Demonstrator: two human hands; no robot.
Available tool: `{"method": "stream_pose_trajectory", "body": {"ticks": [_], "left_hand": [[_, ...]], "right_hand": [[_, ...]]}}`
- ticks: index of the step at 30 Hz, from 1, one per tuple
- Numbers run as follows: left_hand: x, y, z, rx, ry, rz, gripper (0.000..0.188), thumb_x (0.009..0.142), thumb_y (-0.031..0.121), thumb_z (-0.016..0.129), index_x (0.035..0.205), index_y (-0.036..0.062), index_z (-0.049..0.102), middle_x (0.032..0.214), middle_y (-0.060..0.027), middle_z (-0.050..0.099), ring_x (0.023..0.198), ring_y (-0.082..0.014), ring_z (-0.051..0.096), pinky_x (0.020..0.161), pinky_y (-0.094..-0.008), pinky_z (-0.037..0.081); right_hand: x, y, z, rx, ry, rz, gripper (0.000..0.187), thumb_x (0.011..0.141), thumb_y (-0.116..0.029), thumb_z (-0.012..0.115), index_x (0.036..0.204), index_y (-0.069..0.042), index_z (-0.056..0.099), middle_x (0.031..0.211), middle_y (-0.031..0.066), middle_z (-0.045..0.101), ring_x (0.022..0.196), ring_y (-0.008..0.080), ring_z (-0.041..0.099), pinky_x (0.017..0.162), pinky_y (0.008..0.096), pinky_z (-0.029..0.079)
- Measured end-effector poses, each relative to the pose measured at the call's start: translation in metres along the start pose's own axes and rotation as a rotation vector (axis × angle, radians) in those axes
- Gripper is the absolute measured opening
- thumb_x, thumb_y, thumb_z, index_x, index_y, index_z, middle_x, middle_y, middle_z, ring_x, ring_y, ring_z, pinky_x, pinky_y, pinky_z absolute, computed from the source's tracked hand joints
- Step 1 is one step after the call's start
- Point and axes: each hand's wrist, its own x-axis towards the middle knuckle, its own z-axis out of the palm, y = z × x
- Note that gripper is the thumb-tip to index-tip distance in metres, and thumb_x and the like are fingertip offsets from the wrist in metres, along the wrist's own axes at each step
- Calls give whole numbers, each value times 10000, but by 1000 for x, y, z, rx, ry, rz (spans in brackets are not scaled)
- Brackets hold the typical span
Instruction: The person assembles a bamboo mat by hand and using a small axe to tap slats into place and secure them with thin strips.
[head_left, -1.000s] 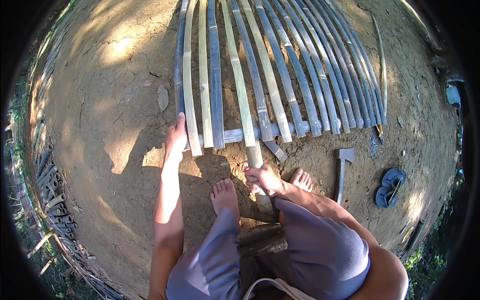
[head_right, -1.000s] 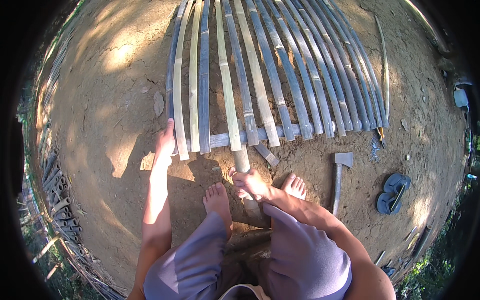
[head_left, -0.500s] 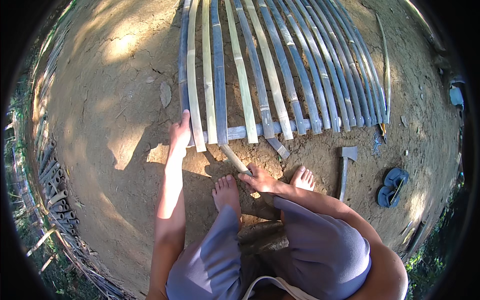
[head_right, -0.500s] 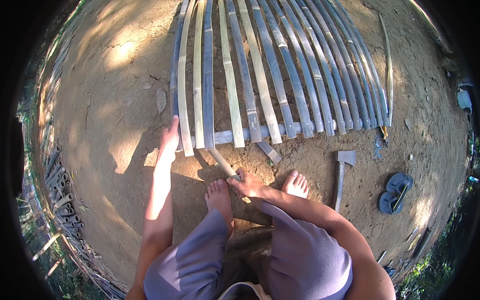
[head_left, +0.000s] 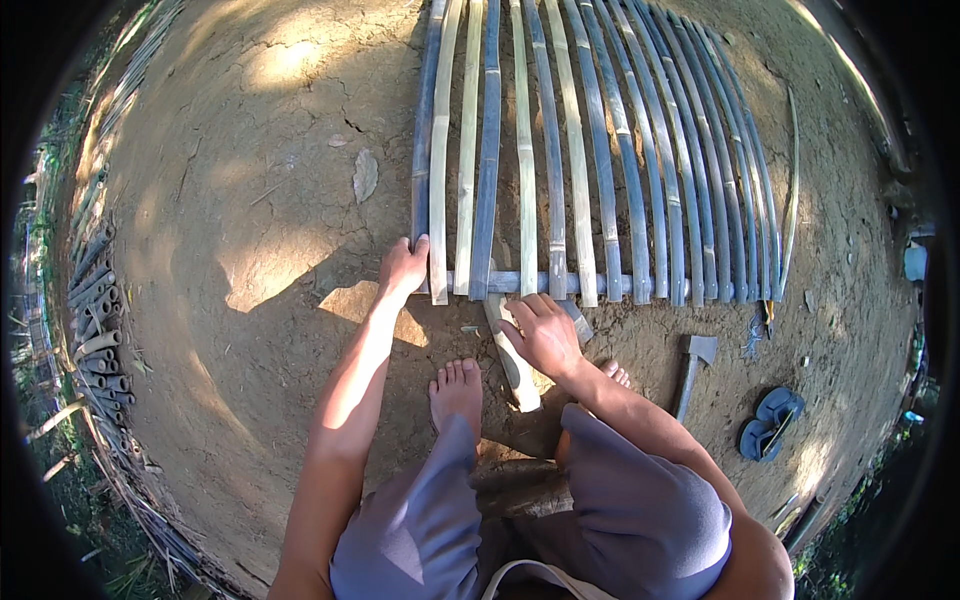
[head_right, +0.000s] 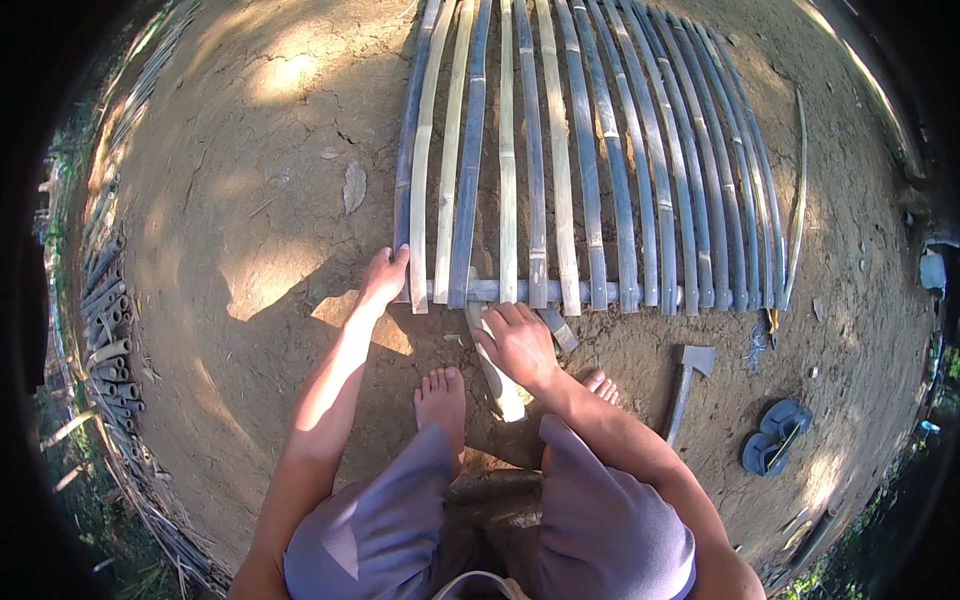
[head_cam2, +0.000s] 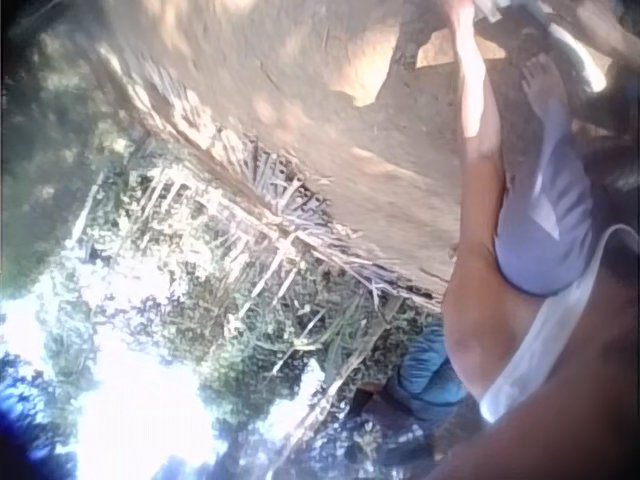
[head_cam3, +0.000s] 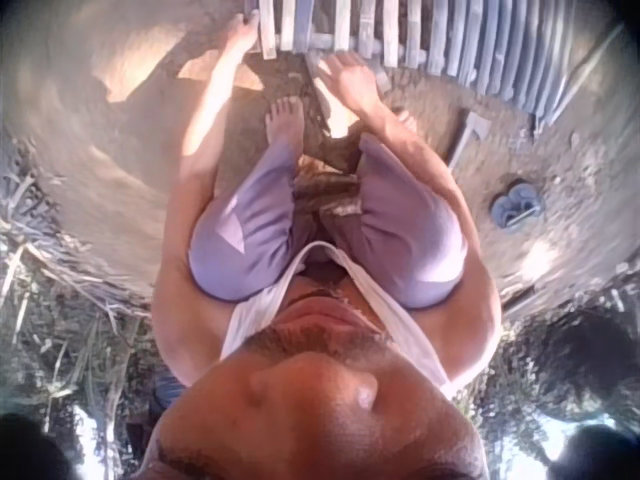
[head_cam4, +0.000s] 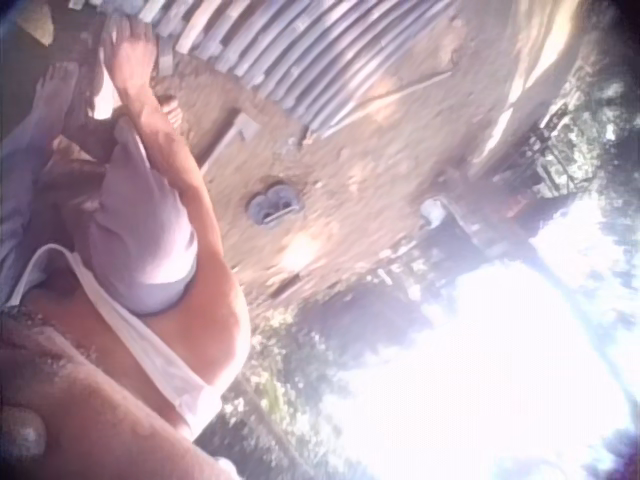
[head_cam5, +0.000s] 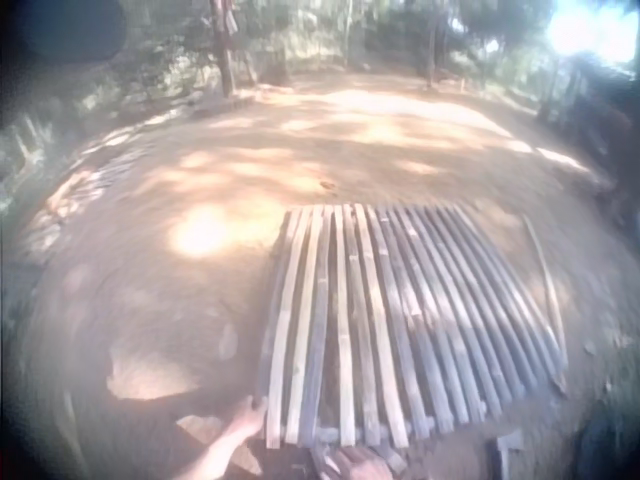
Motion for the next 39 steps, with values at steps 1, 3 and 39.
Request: {"method": "stream_pose_trajectory", "body": {"ticks": [1, 3, 39], "left_hand": [[-2, 5, 2, -18, -10, 5, 661, 1033, 543, 468, 1219, -69, 634, 1165, -326, 690, 1140, -490, 654, 995, -523, 494], [-1, 4, 3, -19, -17, -10, 671, 1036, 542, 464, 1231, -79, 626, 1195, -340, 676, 1156, -489, 649, 1008, -523, 487], [-58, 34, 8, 159, 172, 701, 537, 800, 267, 861, 1226, 2, 670, 1015, -142, 666, 1014, -329, 625, 899, -435, 520]], "right_hand": [[14, -1, -6, -67, -2, -60, 501, 885, -335, 778, 1322, -123, 659, 1141, 140, 655, 972, 341, 661, 845, 467, 562], [45, -10, -12, -187, 8, -193, 527, 869, -358, 790, 1333, -148, 657, 1136, 131, 656, 1007, 326, 638, 878, 452, 552], [58, 28, 8, -41, -68, -152, 747, 728, -246, 888, 1327, 93, 598, 1114, 180, 655, 1022, 354, 600, 933, 430, 533]]}}
